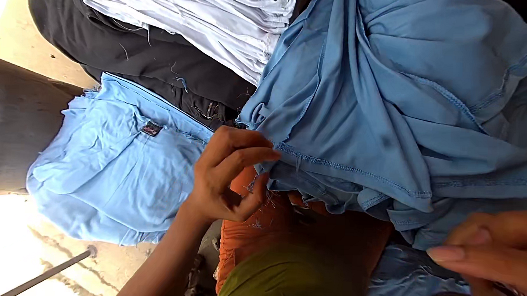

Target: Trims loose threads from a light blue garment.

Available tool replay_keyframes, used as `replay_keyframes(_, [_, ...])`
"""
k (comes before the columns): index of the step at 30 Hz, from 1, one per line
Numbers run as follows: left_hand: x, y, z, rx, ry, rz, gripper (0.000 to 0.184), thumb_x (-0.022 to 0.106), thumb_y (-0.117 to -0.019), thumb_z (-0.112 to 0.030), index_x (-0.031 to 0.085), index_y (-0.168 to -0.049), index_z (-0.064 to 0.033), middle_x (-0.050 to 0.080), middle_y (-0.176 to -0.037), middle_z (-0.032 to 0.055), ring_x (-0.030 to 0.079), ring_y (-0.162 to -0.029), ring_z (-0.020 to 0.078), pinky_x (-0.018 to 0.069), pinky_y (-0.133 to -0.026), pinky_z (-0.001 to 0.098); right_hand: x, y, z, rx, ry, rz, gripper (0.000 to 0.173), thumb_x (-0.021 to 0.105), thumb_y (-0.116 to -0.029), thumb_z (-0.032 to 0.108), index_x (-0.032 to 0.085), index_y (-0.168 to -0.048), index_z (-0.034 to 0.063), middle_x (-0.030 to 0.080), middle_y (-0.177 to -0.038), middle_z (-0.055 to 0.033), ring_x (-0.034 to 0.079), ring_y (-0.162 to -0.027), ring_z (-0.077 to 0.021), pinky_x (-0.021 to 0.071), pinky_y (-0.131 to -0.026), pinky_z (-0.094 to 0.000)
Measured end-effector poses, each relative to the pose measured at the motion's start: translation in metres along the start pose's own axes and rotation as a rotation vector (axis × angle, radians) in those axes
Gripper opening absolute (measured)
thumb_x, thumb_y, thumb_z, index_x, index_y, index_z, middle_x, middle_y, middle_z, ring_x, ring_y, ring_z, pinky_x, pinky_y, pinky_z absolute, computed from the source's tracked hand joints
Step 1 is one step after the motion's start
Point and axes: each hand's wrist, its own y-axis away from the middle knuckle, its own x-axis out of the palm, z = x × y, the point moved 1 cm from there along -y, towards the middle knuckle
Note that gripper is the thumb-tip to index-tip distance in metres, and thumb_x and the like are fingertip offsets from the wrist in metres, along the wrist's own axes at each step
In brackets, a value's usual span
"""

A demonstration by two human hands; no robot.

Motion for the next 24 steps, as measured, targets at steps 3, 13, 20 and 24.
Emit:
replay_keyframes(3, [0.025,-0.011,-0.021,-0.059,-0.062,0.013,0.035,0.075,-0.0893,-0.033,0.071,-0.107,-0.0033,0.067,-0.102,0.0098,0.061,-0.095,0.0162,0.0489,-0.084,0.0294,0.049,-0.041,-0.022,0.063,-0.379,0.024,0.034,0.043,-0.1071,0.047,0.059,-0.115,0.0179,0.053,-0.098,0.0108,0.049,-0.077,0.0078,0.0405,-0.063,-0.0084])
replay_keyframes(13, [0.039,0.005,-0.012,-0.158,-0.079,-0.023,0.012,0.074,-0.0935,-0.009,0.08,-0.102,-0.0025,0.074,-0.106,0.0132,0.067,-0.101,0.0191,0.0527,-0.089,0.028,0.081,-0.055,-0.076,0.1,-0.378,-0.093,0.009,0.054,-0.1032,0.014,0.056,-0.106,0.0055,0.05,-0.088,0.0039,0.048,-0.068,0.0026,0.0406,-0.057,-0.0103])
replay_keyframes(20, [0.038,-0.002,-0.017,-0.158,-0.172,0.019,0.01,0.071,-0.0936,-0.008,0.078,-0.098,-0.0017,0.075,-0.107,0.0133,0.069,-0.098,0.0207,0.0541,-0.086,0.028,0.082,-0.053,-0.068,0.097,-0.155,0.013,0.018,0.048,-0.1036,0.019,0.055,-0.11,0.0034,0.053,-0.089,0.0024,0.052,-0.075,0.0014,0.045,-0.065,-0.0128])
replay_keyframes(24, [0.03,-0.007,-0.011,-0.195,-0.127,0.125,0.011,0.065,-0.0985,-0.011,0.071,-0.098,-0.0018,0.074,-0.11,0.0137,0.071,-0.098,0.0184,0.0547,-0.085,0.0296,0.079,-0.051,-0.066,0.114,0.047,0.1,0.034,0.033,-0.1082,0.029,0.06,-0.104,0.008,0.05,-0.08,0.0043,0.049,-0.07,-0.0021,0.0387,-0.059,-0.0197])
